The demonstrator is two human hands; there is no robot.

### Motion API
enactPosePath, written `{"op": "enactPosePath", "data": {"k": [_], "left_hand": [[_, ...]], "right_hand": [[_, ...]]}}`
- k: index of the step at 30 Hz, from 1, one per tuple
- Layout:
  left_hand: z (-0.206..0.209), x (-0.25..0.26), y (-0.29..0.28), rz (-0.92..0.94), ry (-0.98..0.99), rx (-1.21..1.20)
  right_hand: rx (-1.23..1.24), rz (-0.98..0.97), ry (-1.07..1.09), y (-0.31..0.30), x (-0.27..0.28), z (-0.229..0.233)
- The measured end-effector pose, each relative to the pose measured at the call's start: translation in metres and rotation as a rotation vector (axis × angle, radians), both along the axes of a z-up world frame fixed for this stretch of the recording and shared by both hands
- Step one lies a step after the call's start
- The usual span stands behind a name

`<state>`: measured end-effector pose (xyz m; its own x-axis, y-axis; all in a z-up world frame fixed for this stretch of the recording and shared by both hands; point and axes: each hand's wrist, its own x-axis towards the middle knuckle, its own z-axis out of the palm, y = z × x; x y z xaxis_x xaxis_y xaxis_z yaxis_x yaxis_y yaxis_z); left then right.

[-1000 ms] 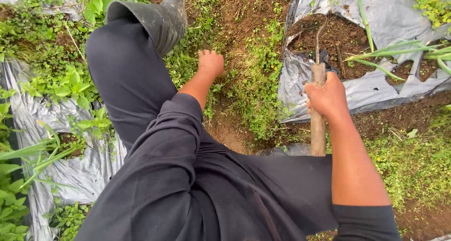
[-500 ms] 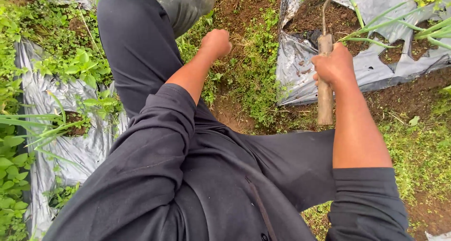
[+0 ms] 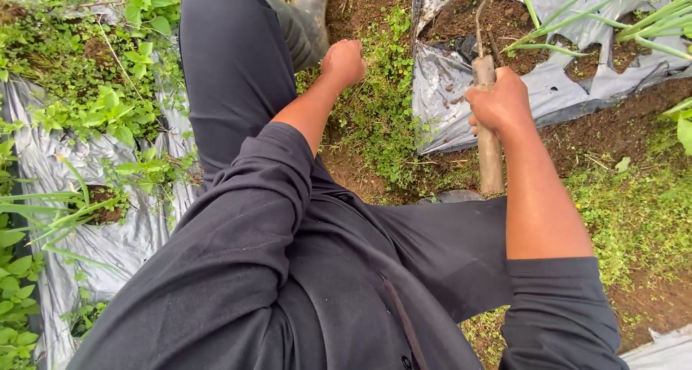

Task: The person uses a hand hoe to loosen soil and remove weeds from a garden bed covered with plastic mulch. They pull the uprooted weeds by hand and toss them aside, occasionally stepping forward to reach new areas.

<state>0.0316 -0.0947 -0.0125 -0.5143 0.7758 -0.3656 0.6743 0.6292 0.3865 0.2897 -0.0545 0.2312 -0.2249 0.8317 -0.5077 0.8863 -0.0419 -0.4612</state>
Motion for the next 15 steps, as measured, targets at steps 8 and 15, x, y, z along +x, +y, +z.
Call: {"op": "enactPosePath", "data": {"k": [8, 15], "left_hand": [[0.011, 0.001, 0.016, 0.241, -0.128, 0.203], [-0.002, -0.004, 0.070, 0.353, -0.457, 0.349]], "right_hand": [[-0.063, -0.063, 0.036, 0.006, -0.027, 0.006], [-0.141, -0.159, 0.078, 0.027, -0.066, -0.001]]}}
